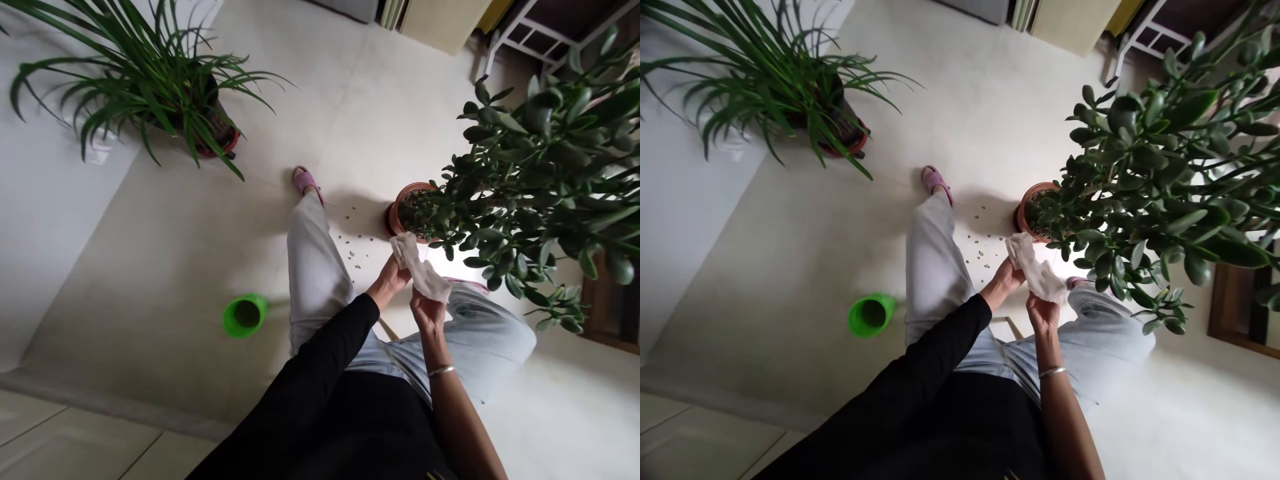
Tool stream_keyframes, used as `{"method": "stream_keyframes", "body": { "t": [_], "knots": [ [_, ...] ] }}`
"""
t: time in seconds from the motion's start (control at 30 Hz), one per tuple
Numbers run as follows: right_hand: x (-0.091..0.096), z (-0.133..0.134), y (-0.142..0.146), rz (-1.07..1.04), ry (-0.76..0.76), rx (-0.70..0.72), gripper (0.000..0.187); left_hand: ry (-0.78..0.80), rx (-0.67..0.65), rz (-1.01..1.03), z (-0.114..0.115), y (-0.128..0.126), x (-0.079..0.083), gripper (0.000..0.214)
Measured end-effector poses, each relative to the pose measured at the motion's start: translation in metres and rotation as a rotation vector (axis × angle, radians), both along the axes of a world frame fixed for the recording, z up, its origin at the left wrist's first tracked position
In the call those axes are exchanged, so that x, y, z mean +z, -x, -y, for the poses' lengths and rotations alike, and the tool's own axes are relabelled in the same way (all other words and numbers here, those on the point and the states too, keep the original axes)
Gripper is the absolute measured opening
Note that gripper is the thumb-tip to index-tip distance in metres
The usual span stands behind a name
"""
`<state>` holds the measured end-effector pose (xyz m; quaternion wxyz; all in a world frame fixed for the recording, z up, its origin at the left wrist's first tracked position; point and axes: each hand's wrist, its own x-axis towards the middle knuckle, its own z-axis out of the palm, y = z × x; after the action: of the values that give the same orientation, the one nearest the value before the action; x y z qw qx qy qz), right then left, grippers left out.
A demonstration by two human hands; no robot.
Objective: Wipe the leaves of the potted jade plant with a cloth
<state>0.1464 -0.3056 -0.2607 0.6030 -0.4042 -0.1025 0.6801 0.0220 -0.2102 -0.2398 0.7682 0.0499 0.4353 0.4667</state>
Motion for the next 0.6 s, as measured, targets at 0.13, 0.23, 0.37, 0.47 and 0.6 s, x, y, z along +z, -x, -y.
{"method": "stream_keyframes", "body": {
  "t": [0.13, 0.23, 0.37, 0.47, 0.6],
  "knots": [
    [-0.010, -0.019, -0.002, 0.277, 0.155, -0.197, 0.030, -0.072, -0.097, 0.008, -0.015, -0.011, -0.010, 0.023],
    [-0.018, -0.036, -0.006, 0.371, 0.246, -0.321, 0.028, -0.166, -0.177, -0.074, -0.027, -0.022, -0.014, 0.035],
    [-0.015, -0.055, -0.015, 0.599, 0.297, -0.437, 0.038, -0.290, -0.317, -0.211, -0.038, -0.033, -0.018, 0.038],
    [-0.012, -0.062, -0.019, 0.858, 0.293, -0.496, 0.045, -0.379, -0.416, -0.337, -0.043, -0.036, -0.018, 0.035],
    [-0.015, -0.057, -0.020, 1.068, 0.289, -0.438, 0.042, -0.496, -0.535, -0.491, -0.046, -0.036, -0.015, 0.034]
  ]
}}
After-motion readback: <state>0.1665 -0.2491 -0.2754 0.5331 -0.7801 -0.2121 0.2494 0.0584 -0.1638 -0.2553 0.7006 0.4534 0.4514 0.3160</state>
